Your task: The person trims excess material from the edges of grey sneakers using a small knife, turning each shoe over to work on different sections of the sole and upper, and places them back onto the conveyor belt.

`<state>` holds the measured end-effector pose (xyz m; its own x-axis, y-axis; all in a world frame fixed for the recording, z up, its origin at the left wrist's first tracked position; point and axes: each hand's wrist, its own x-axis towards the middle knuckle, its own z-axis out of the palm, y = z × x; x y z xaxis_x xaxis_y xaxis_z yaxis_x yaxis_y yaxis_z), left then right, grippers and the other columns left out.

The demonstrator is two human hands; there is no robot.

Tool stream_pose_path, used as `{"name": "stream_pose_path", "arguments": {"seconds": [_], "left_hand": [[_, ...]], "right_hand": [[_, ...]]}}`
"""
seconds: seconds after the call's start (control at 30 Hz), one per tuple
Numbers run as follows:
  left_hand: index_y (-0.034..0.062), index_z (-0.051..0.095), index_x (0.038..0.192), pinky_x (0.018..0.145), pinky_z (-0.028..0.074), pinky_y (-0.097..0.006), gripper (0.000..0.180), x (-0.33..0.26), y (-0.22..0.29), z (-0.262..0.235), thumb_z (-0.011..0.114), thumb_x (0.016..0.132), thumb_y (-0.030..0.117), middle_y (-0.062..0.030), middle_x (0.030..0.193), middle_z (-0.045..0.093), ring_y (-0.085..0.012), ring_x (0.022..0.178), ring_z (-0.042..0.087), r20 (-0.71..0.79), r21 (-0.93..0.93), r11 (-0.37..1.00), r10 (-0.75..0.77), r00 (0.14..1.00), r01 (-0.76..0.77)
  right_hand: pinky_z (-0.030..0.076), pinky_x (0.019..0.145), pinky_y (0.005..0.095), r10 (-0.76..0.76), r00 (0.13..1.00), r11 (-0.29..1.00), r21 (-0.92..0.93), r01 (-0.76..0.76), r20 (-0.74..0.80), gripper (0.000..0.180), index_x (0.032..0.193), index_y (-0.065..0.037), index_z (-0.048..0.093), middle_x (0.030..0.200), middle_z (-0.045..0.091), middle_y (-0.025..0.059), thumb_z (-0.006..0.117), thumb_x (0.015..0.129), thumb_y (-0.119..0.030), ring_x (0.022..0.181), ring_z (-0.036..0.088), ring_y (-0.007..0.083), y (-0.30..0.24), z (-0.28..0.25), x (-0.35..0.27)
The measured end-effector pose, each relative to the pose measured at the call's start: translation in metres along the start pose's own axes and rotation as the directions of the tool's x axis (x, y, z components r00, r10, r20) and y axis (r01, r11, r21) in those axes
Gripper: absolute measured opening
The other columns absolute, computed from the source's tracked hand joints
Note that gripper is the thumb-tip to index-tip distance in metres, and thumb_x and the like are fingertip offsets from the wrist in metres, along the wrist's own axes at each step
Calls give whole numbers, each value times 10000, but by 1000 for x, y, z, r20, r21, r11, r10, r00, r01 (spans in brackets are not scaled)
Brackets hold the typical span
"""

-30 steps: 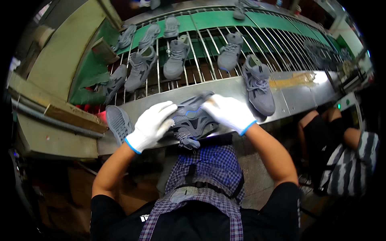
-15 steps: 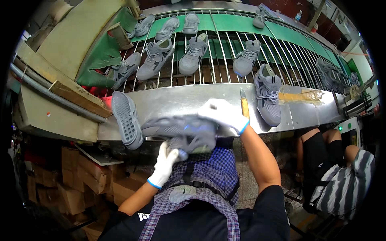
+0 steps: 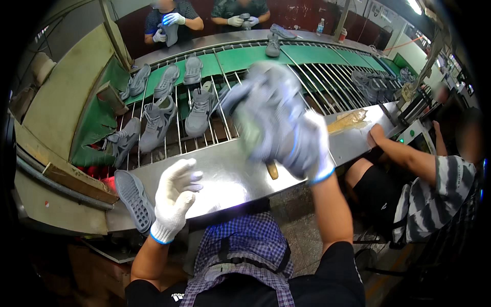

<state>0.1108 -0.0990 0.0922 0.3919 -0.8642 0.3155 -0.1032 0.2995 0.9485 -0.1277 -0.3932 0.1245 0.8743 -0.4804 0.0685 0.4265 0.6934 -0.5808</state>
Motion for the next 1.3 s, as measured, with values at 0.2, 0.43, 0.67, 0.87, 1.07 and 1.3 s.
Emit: {"name": "stream_pose_path", "arguments": {"seconds": [0.2,0.43,0.67,0.87,1.07,1.3], "left_hand": [[33,502,1570,1048,596,-373,542,-24,-28,-79,657,1051,55,-143,1493,623,-261,1288,676,-322,146,987,-23,947,74],[0,553,1514,967,599,-328,421,-66,-27,-158,602,1098,49,-134,1420,662,-221,1218,694,-575,82,946,-213,790,314],[-34,569,1477,972,632,-354,408,-78,-39,-95,606,1077,38,-164,1374,679,-254,1185,720,-355,-8,961,-261,898,276],[-48,564,1465,976,648,-384,396,-94,-60,-17,615,1098,93,-197,1367,674,-295,1195,728,-21,-177,887,-438,899,427],[-39,383,1643,1123,560,-515,789,-68,-98,-11,404,1160,584,-284,1612,501,-397,1406,604,231,-437,708,-507,830,554],[93,700,1346,958,566,-263,311,-108,-122,49,582,1173,324,33,1210,686,-71,1076,616,307,-803,439,-273,912,402]], "right_hand": [[556,1061,421,-481,757,613,-787,-69,-442,726,1511,-73,579,1349,702,140,685,1018,-595,1178,696,301,-80,-94,43],[517,1111,503,-657,634,-99,-786,-610,-409,942,1560,-67,506,1380,709,295,799,870,-637,1298,674,471,12,-111,54],[583,935,414,-818,383,343,-899,-273,-429,567,1207,54,769,1133,812,187,784,967,-459,1006,775,290,-36,-193,25],[561,728,297,-794,495,473,-870,140,-352,233,1045,21,758,889,755,48,709,1080,-204,751,688,137,15,-108,23],[600,788,382,-286,853,370,-770,519,437,406,866,-16,774,863,766,78,855,943,-407,785,748,218,60,46,-23],[620,845,464,372,508,514,-628,584,777,471,836,-71,787,925,794,146,843,904,-533,921,787,357,174,105,-33]]}}
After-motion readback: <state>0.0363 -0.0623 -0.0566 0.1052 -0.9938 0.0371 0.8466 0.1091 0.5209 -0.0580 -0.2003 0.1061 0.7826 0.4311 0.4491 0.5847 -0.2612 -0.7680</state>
